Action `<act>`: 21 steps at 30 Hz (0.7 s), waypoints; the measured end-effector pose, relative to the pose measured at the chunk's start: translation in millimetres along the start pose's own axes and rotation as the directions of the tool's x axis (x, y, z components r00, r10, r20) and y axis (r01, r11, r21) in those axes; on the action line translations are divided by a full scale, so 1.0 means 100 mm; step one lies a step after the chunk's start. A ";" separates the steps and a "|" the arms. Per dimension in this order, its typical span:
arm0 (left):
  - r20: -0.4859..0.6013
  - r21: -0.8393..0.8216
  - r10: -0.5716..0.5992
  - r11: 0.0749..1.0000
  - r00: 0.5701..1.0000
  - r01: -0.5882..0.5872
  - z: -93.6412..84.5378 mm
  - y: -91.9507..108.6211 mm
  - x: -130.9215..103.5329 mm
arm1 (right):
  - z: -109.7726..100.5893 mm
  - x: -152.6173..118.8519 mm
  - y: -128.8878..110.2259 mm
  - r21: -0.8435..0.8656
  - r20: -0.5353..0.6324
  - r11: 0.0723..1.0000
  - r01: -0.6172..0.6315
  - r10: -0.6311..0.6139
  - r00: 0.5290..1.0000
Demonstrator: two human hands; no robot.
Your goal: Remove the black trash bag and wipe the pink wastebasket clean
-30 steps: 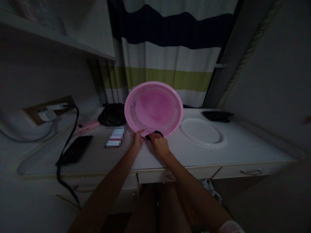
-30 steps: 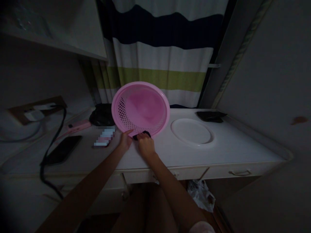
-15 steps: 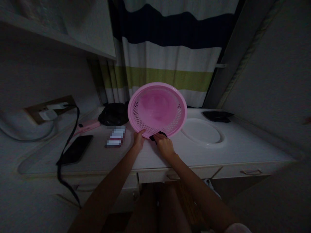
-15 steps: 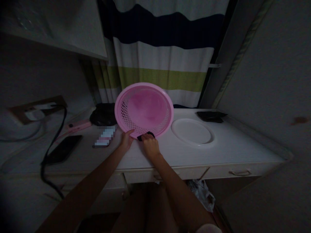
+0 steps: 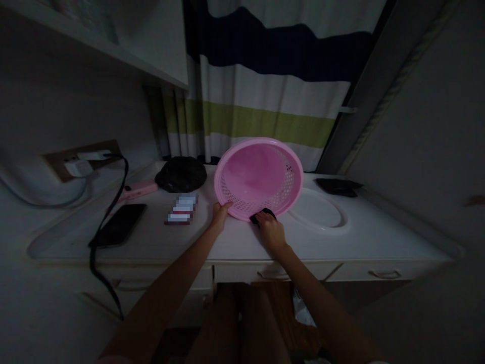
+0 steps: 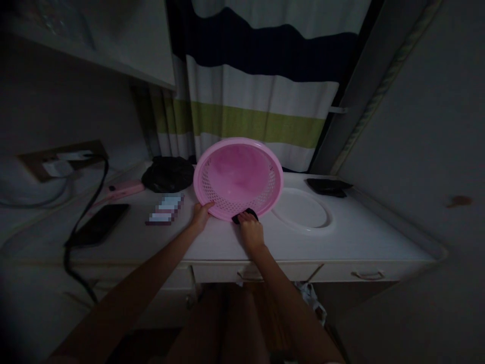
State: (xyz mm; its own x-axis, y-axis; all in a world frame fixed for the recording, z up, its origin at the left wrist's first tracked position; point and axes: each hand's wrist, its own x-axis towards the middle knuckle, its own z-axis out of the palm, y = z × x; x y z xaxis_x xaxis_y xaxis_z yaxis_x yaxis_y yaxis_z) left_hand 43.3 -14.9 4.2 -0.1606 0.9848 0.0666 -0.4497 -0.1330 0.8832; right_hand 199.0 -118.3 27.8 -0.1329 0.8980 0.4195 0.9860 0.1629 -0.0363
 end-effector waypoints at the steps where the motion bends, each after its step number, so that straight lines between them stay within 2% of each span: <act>1: -0.001 -0.002 -0.003 1.000 1.000 0.003 0.00 0.00 -0.01 | 0.01 0.01 -0.05 0.006 0.015 1.000 -0.013 0.013 1.000; 7: 0.048 0.016 0.026 1.000 0.999 -0.027 0.00 0.00 -0.01 | 0.08 0.12 -0.41 0.071 0.017 0.996 -0.059 0.058 0.998; 11: 0.056 0.059 0.061 0.996 0.997 -0.064 -0.01 0.00 -0.01 | 0.13 0.15 -0.51 0.111 -0.007 0.991 -0.067 0.069 0.998; 15: 0.055 0.054 0.044 0.997 0.998 -0.047 0.00 0.01 -0.02 | 0.09 0.12 -0.39 0.079 0.015 0.996 -0.037 0.036 0.999; 18: 0.055 0.042 0.016 0.999 0.998 -0.018 0.02 0.04 -0.04 | 0.03 0.06 -0.20 0.027 0.056 0.998 -0.049 0.047 0.997; 21: 0.059 0.064 0.027 0.997 0.998 -0.031 0.02 0.05 -0.05 | 0.00 0.00 -0.02 0.014 0.048 0.998 -0.065 0.064 0.997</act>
State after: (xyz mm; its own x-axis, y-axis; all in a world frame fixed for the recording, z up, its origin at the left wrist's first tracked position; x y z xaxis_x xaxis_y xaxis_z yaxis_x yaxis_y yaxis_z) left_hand 43.9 -20.6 8.7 -0.1203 0.9857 0.1177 -0.3875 -0.1557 0.9086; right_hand 197.3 -118.5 27.9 -0.0743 0.9250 0.3726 0.9910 0.1103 -0.0760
